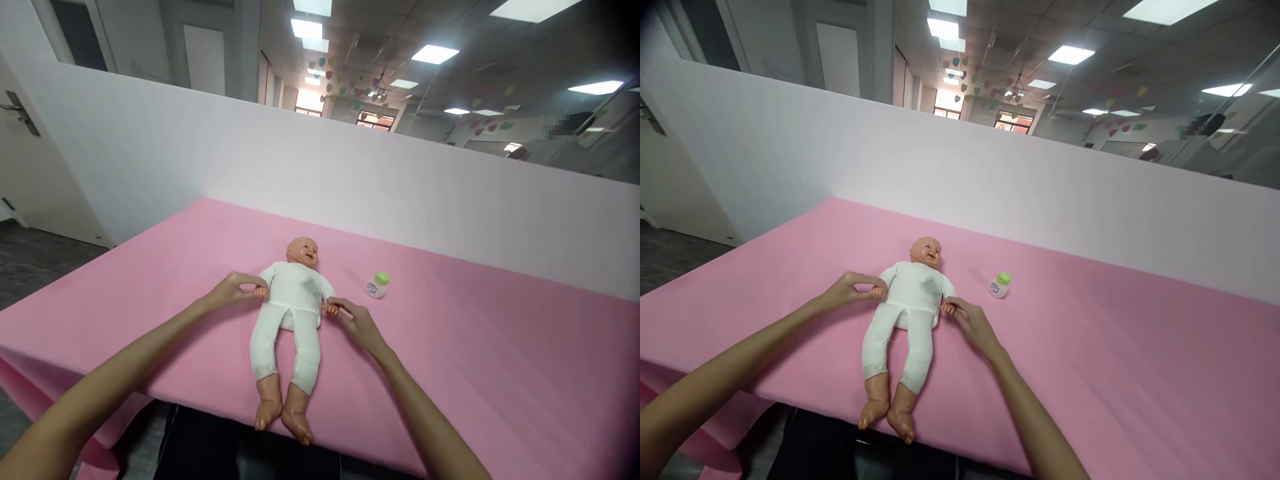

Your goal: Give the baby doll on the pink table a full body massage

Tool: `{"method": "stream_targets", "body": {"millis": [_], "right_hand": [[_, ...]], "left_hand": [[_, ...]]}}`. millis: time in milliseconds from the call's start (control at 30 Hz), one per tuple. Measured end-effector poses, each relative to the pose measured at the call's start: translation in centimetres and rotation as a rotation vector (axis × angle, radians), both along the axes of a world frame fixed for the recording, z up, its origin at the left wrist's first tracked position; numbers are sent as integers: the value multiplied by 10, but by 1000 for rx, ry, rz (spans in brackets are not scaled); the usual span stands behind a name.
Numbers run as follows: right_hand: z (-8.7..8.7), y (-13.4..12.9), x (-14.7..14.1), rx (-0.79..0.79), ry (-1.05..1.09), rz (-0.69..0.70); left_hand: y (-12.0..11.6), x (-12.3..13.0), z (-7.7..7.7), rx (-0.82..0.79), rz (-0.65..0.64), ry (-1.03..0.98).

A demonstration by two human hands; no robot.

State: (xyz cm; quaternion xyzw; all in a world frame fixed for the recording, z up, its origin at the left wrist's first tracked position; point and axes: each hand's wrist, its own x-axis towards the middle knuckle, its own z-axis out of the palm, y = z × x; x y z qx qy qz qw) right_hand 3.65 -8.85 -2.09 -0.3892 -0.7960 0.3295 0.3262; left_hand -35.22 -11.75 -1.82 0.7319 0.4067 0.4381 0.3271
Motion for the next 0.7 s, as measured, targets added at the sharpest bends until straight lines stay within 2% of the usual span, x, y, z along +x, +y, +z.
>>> {"method": "stream_targets", "body": {"millis": [100, 233, 333, 433, 500, 567, 700], "right_hand": [[-16, -12, 3, 77, -40, 88], [-32, -13, 4, 119, -20, 111], [-35, -15, 5, 140, -31, 149], [-31, -15, 5, 138, -13, 153], [-25, -9, 2, 132, 39, 75], [-16, 6, -4, 119, 131, -71], [3, 61, -23, 79, 363, -334]], "left_hand": [[-10, -3, -13, -17, -52, 77], [-12, -7, -29, 70, -104, 109], [-14, -7, -35, 107, -104, 86], [-17, -3, -32, 59, -53, 17], [-12, 1, -24, 8, 17, -51], [3, 6, -13, -33, 125, -152], [63, 18, 8, -30, 310, -407]]}}
